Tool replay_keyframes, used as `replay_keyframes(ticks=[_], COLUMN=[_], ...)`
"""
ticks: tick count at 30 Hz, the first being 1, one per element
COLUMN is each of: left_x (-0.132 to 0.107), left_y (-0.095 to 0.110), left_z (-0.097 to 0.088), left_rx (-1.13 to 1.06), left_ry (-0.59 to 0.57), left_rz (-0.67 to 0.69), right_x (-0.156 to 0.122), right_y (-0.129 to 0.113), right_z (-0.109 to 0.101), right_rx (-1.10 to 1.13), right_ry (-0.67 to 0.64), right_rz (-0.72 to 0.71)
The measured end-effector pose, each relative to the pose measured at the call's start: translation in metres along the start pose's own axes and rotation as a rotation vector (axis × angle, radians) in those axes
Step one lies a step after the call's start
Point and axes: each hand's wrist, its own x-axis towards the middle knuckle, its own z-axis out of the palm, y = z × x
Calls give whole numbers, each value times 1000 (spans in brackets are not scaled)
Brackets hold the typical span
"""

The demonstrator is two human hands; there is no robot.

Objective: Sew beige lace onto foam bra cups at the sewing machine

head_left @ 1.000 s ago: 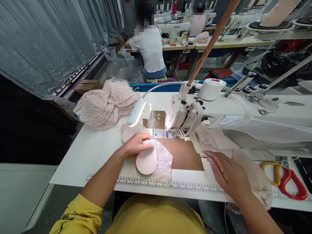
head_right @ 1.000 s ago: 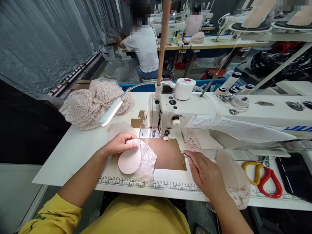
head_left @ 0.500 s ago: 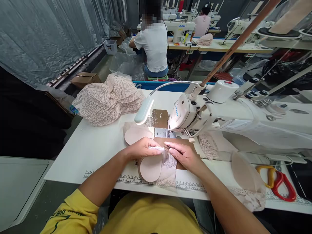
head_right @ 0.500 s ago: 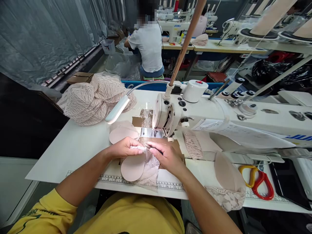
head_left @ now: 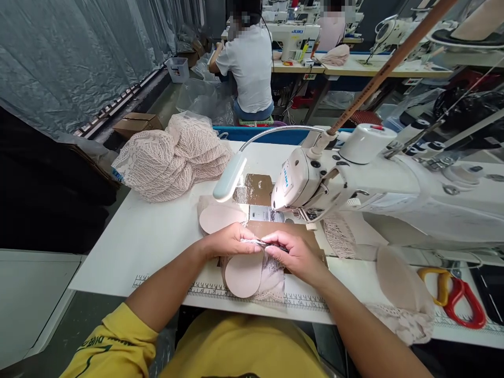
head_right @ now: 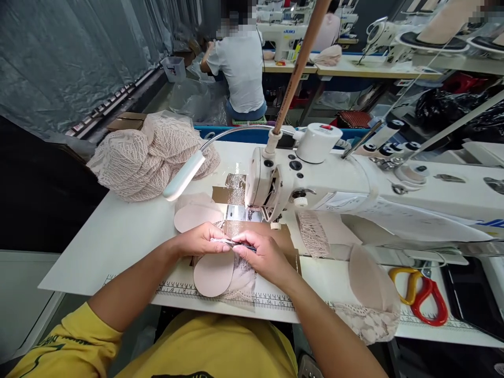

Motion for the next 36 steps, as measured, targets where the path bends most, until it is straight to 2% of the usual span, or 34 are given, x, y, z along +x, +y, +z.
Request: replay_keyframes(ticks=[5, 13, 18, 22, 25, 28, 30, 32, 34, 36], left_x=[-1, -1, -1, 2, 1, -8, -15, -20, -20, -16], left_y=[2, 1, 2, 1, 1, 3, 5, 6, 5, 4], left_z=[1, 1, 2, 4, -2, -17, -26, -31, -29, -22], left_rx=[12, 57, 70, 93, 138, 252, 328, 361, 364, 379], left_ry=[-30, -65, -72, -66, -95, -151, -121, -50, 9, 33], left_rz=[16, -27, -28, -1, 19, -71, -126, -118, -68, -15], right_x=[1, 3, 5, 9, 11, 9, 5, 4, 5, 8], right_y=[1, -6, -1, 7, 7, 5, 6, 9, 11, 11], right_z=[-3, -2, 3, 9, 11, 1, -7, -13, -11, -3], right_rx=[23, -59, -72, 95, 105, -63, -112, -78, 4, 54], right_ry=[14, -64, 0, 89, 8, -36, -69, -136, -150, -100], right_rz=[7, -20, 3, 43, 91, 126, 133, 123, 112, 130])
